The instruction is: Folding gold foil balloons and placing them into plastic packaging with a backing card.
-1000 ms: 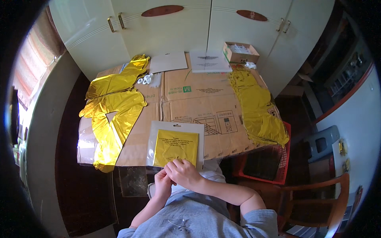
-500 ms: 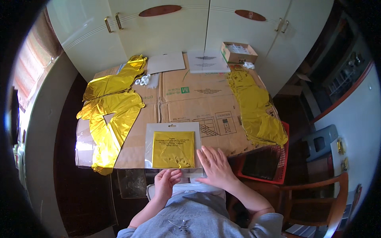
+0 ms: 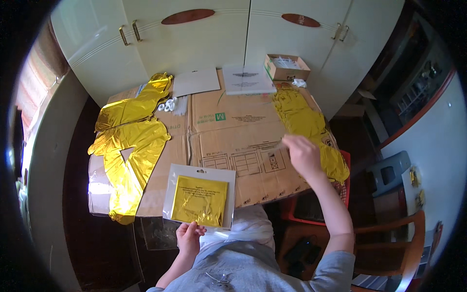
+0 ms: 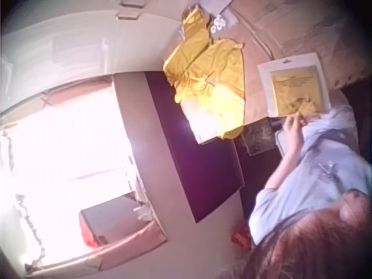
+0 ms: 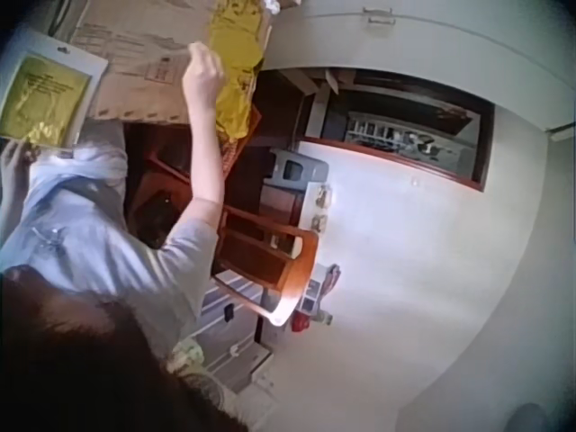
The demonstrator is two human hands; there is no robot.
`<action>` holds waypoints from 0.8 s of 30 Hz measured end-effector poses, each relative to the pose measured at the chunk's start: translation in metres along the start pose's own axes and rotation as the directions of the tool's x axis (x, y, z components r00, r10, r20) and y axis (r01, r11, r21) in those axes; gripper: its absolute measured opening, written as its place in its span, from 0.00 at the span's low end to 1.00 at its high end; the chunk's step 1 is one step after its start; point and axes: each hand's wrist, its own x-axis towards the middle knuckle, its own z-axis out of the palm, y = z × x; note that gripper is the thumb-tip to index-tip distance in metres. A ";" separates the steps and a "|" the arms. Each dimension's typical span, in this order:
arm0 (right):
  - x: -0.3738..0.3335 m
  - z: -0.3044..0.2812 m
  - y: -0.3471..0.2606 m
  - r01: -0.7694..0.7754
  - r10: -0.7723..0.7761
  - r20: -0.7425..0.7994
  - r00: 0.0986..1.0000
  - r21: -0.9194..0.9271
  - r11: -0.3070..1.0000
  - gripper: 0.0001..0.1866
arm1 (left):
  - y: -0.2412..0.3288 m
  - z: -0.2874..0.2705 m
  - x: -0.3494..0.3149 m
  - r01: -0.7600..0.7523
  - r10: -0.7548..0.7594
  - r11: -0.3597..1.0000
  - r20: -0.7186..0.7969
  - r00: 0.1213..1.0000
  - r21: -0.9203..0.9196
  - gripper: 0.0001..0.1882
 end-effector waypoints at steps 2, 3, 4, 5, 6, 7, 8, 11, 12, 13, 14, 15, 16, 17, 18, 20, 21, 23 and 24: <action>0.026 0.003 0.013 -0.078 0.080 -0.128 0.989 0.021 0.997 0.13 | 0.000 -0.003 -0.003 0.000 0.000 1.000 -0.005 1.000 0.006 0.08; 0.040 -0.001 0.015 -0.101 0.105 -0.202 0.974 0.026 0.995 0.14 | 0.001 -0.004 -0.003 -0.001 0.002 1.000 -0.010 1.000 0.009 0.08; 0.050 -0.003 0.016 -0.129 0.134 -0.271 0.953 0.035 0.991 0.14 | 0.000 -0.006 -0.003 0.006 -0.005 1.000 -0.019 1.000 0.012 0.08; 0.058 -0.002 0.018 -0.102 0.117 -0.323 0.939 0.061 0.993 0.15 | -0.001 -0.007 -0.002 0.012 -0.012 1.000 -0.031 0.999 0.007 0.08; 0.065 0.000 0.020 -0.075 0.101 -0.376 0.921 0.084 0.994 0.15 | -0.002 -0.007 -0.001 0.020 -0.020 1.000 -0.042 0.999 0.003 0.08; 0.069 0.002 0.020 -0.045 0.085 -0.430 0.899 0.103 0.994 0.16 | -0.002 -0.006 0.000 0.025 -0.025 1.000 -0.049 0.998 -0.003 0.08; 0.065 0.012 0.022 0.024 0.020 -0.408 0.913 0.103 0.994 0.16 | -0.001 -0.005 0.001 0.025 -0.025 1.000 -0.043 0.999 -0.010 0.08; 0.035 0.046 0.026 0.101 -0.082 -0.200 0.976 0.086 0.991 0.14 | 0.002 -0.002 0.005 0.033 -0.034 0.999 -0.026 0.999 -0.025 0.07; 0.022 0.054 0.028 0.101 -0.095 -0.090 0.991 0.065 0.993 0.13 | 0.002 -0.002 0.005 0.040 -0.041 0.999 -0.026 0.999 -0.027 0.07; 0.008 0.059 0.031 0.104 -0.105 0.021 0.994 0.045 0.994 0.12 | 0.002 -0.003 0.005 0.047 -0.048 0.998 -0.027 0.998 -0.030 0.07; -0.002 0.064 0.035 0.108 -0.110 0.130 0.985 0.026 0.994 0.11 | 0.002 -0.003 0.005 0.044 -0.044 0.999 -0.023 0.999 -0.024 0.07; -0.011 0.068 0.040 0.088 -0.093 0.206 0.974 0.036 0.995 0.12 | 0.003 -0.004 0.005 0.041 -0.041 0.999 -0.018 0.999 -0.018 0.06; -0.015 0.068 0.041 0.065 -0.076 0.282 0.956 0.046 0.997 0.13 | 0.003 -0.005 0.005 0.040 -0.040 0.999 -0.014 0.999 -0.011 0.06; -0.018 0.069 0.043 0.042 -0.058 0.356 0.932 0.053 0.998 0.14 | 0.003 -0.005 0.005 0.041 -0.041 0.999 -0.015 0.999 -0.008 0.06; -0.020 0.068 0.047 0.016 -0.044 0.395 0.918 0.073 0.997 0.18 | 0.003 -0.006 0.006 0.043 -0.043 0.999 -0.016 0.999 -0.006 0.06; -0.005 0.053 0.039 -0.036 -0.019 0.472 0.882 0.108 0.993 0.25 | 0.002 -0.006 0.005 0.042 -0.042 0.999 -0.015 0.999 -0.005 0.06; 0.001 0.050 0.034 -0.002 -0.065 0.479 0.875 0.138 0.990 0.28 | 0.002 -0.006 0.006 0.039 -0.039 0.999 -0.013 0.999 -0.005 0.06; 0.013 0.049 0.023 0.068 -0.158 0.487 0.859 0.197 0.978 0.34 | 0.001 -0.005 0.007 0.034 -0.034 0.999 -0.005 0.999 -0.009 0.06; 0.018 0.052 0.019 0.116 -0.210 0.534 0.819 0.204 0.972 0.35 | -0.001 -0.005 0.007 0.032 -0.032 0.999 -0.003 0.999 -0.013 0.06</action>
